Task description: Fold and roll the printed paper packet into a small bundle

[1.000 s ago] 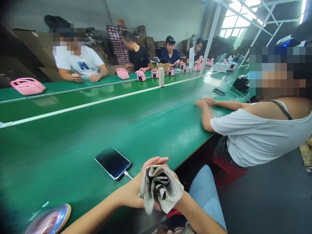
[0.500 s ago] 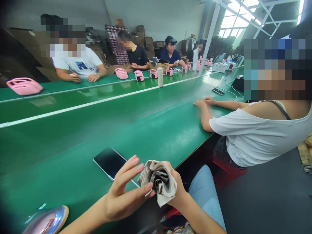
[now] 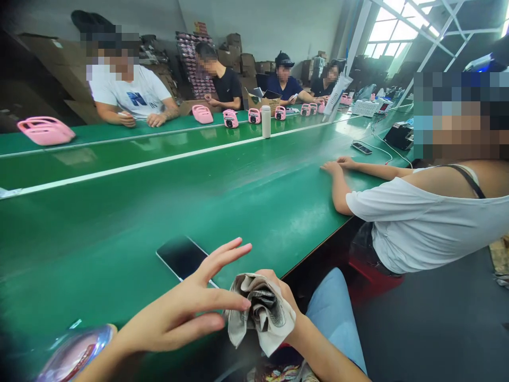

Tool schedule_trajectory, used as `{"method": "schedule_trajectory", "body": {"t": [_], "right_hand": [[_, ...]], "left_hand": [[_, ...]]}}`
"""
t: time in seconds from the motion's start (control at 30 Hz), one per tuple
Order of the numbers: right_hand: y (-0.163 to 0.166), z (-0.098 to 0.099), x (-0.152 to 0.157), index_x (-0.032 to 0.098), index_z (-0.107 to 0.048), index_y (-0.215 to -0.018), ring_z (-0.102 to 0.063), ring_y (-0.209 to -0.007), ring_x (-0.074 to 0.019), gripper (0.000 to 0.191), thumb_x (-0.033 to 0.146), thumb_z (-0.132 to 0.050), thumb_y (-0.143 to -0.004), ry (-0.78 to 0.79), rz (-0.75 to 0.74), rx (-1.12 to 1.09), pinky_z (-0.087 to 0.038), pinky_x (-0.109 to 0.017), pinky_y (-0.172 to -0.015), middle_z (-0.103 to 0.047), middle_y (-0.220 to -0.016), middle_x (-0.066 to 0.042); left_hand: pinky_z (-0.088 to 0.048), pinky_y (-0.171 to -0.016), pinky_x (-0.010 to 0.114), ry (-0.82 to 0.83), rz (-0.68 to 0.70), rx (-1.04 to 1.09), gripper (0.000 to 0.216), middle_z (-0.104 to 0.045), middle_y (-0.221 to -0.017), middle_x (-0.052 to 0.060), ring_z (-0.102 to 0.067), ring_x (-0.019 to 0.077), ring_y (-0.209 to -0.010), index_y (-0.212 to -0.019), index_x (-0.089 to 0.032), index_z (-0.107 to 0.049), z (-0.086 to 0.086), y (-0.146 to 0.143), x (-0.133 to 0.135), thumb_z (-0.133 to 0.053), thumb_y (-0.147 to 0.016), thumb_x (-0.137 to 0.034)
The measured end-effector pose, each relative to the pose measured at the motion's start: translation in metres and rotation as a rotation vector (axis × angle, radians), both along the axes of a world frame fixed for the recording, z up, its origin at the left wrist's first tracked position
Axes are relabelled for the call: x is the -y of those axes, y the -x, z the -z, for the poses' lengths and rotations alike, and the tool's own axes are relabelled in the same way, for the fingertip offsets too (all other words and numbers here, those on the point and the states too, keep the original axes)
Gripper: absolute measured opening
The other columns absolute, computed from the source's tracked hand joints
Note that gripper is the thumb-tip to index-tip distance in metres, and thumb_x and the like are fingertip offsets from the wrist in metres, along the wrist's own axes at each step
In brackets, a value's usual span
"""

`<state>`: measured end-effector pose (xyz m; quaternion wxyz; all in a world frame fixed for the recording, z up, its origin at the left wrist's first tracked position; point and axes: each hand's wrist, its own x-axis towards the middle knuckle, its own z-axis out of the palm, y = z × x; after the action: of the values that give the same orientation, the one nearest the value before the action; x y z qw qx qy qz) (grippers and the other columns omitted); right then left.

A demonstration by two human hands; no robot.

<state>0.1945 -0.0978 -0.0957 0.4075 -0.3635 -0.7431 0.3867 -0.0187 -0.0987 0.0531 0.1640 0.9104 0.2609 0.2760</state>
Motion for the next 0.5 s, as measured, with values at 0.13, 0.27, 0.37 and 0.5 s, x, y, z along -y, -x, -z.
{"method": "schedule_trajectory", "body": {"t": [0.13,0.27,0.37,0.5], "right_hand": [[0.0,-0.004,-0.002,0.022,-0.056,-0.113,-0.067,-0.09,-0.0215,0.036,0.033,-0.067,-0.08,-0.099,-0.1,0.012,-0.055,-0.031,-0.081,-0.067,-0.101,-0.007],[0.0,-0.006,-0.002,0.021,-0.051,-0.113,-0.067,-0.088,-0.0214,0.035,0.03,-0.063,-0.081,-0.169,-0.098,0.106,-0.054,-0.033,-0.08,-0.066,-0.1,-0.007],[0.0,-0.011,-0.002,0.019,-0.051,-0.111,-0.067,-0.086,-0.0218,0.033,0.029,-0.061,-0.081,-0.136,-0.12,0.174,-0.054,-0.032,-0.078,-0.067,-0.098,-0.009],[0.0,-0.015,-0.003,0.018,-0.052,-0.109,-0.067,-0.084,-0.0214,0.031,0.03,-0.061,-0.082,-0.148,-0.173,0.199,-0.054,-0.031,-0.074,-0.067,-0.097,-0.008]], "left_hand": [[-0.045,-0.104,0.056,-0.026,-0.008,-0.177,0.036,-0.02,-0.161,0.008,-0.012,0.0321,-0.151,-0.11,-0.032,-0.069,-0.012,0.005,0.005,-0.052,-0.085,-0.013],[-0.043,-0.101,0.064,0.016,-0.031,-0.279,0.015,-0.025,-0.159,0.013,-0.012,0.0373,-0.149,-0.091,-0.025,-0.07,-0.014,0.003,0.012,-0.056,-0.087,-0.022],[-0.039,-0.103,0.066,0.036,-0.02,-0.31,0.015,-0.028,-0.158,0.014,-0.014,0.0374,-0.148,-0.086,-0.023,-0.069,-0.011,0.002,0.012,-0.056,-0.087,-0.018],[-0.037,-0.106,0.066,0.068,-0.028,-0.293,0.014,-0.029,-0.158,0.012,-0.017,0.0344,-0.149,-0.087,-0.025,-0.07,-0.008,0.002,0.007,-0.056,-0.091,-0.024]]}}
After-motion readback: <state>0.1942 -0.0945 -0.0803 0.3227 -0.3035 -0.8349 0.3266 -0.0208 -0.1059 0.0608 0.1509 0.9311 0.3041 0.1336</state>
